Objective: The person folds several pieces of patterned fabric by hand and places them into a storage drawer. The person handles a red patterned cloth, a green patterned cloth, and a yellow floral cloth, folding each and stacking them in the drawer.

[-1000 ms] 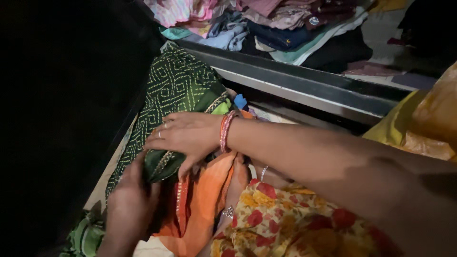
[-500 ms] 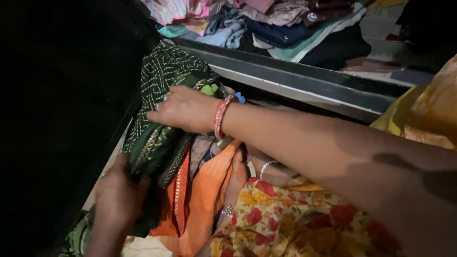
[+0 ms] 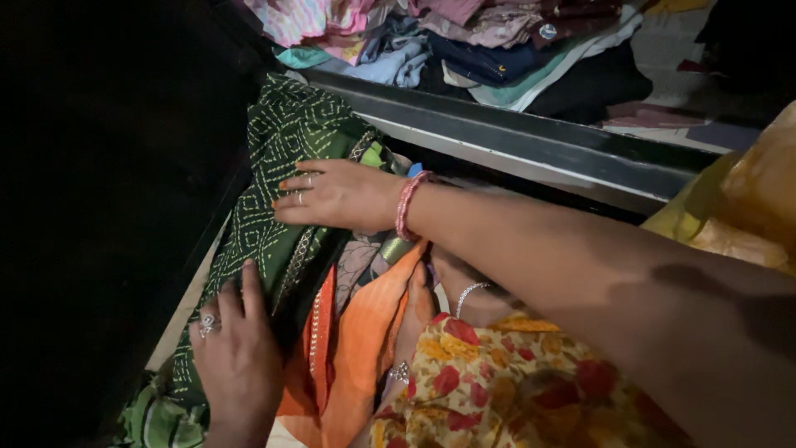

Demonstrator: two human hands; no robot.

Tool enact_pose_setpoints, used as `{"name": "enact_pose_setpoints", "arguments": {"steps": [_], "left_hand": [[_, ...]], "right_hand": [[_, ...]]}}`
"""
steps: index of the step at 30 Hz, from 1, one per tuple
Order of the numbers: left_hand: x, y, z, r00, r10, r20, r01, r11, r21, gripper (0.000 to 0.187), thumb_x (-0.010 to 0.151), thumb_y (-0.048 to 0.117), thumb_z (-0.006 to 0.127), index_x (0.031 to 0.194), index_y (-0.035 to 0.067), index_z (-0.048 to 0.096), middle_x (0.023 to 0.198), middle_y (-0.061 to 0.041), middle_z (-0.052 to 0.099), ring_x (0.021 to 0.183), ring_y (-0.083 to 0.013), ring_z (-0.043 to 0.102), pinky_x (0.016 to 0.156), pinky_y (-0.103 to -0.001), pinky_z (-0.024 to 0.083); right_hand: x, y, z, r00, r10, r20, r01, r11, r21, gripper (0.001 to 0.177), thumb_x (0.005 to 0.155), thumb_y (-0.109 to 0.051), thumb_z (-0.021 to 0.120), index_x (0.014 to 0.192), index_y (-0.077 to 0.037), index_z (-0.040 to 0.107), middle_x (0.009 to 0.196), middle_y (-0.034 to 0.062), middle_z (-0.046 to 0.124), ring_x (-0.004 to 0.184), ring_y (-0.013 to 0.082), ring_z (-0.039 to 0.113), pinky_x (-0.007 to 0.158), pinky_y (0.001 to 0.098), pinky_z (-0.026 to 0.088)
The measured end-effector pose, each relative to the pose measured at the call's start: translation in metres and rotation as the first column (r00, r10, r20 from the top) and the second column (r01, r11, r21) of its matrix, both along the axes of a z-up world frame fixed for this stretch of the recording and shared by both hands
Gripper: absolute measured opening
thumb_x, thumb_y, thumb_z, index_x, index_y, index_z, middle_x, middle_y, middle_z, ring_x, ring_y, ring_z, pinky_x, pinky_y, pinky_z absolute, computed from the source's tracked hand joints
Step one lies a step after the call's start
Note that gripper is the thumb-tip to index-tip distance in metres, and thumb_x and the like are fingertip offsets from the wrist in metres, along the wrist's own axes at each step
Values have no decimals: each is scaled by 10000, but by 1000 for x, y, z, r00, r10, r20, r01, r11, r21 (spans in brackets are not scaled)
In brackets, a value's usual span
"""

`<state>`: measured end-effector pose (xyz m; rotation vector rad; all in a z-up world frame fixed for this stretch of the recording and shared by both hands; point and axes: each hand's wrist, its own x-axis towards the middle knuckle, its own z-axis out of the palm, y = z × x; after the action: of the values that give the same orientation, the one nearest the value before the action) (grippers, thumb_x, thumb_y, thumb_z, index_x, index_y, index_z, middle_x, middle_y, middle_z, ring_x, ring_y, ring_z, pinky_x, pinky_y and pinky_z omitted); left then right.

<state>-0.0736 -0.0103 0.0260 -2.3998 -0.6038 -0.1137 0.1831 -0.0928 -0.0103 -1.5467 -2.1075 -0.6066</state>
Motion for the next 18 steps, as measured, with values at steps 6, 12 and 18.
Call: {"name": "enact_pose_setpoints", "arguments": {"steps": [6, 12, 18], "left_hand": [[-3, 5, 14, 999, 15, 32, -14, 998, -55, 785, 824, 67, 655, 1577, 103, 437, 1387, -104, 627, 1172, -275, 620, 955, -410, 452], [0, -6, 14, 985, 68, -156, -65, 998, 26, 933, 798, 153, 660, 1649, 196, 282, 1502, -122, 536, 1177, -273, 605, 905, -398, 472], [-7, -13, 8, 988, 102, -119, -125, 971, -204, 981, 843, 176, 725, 1662, 209, 186, 1570, -126, 469, 1331, -292, 534, 1001, -487, 439]], "right_hand": [[3, 11, 12, 1000, -21, 16, 21, 999, 41, 532, 914, -46, 657, 1423, -143, 540, 1522, 54, 547, 1445, 282, 467, 1259, 475, 291], [9, -4, 2, 992, -95, 86, 93, 995, 26, 691, 855, 25, 652, 1488, -200, 494, 1591, 13, 485, 1467, 254, 446, 1250, 464, 283], [14, -13, 10, 997, -72, 38, 78, 975, -206, 950, 759, -23, 738, 1594, -216, 329, 1665, 42, 330, 1532, 266, 299, 1268, 495, 212]]}}
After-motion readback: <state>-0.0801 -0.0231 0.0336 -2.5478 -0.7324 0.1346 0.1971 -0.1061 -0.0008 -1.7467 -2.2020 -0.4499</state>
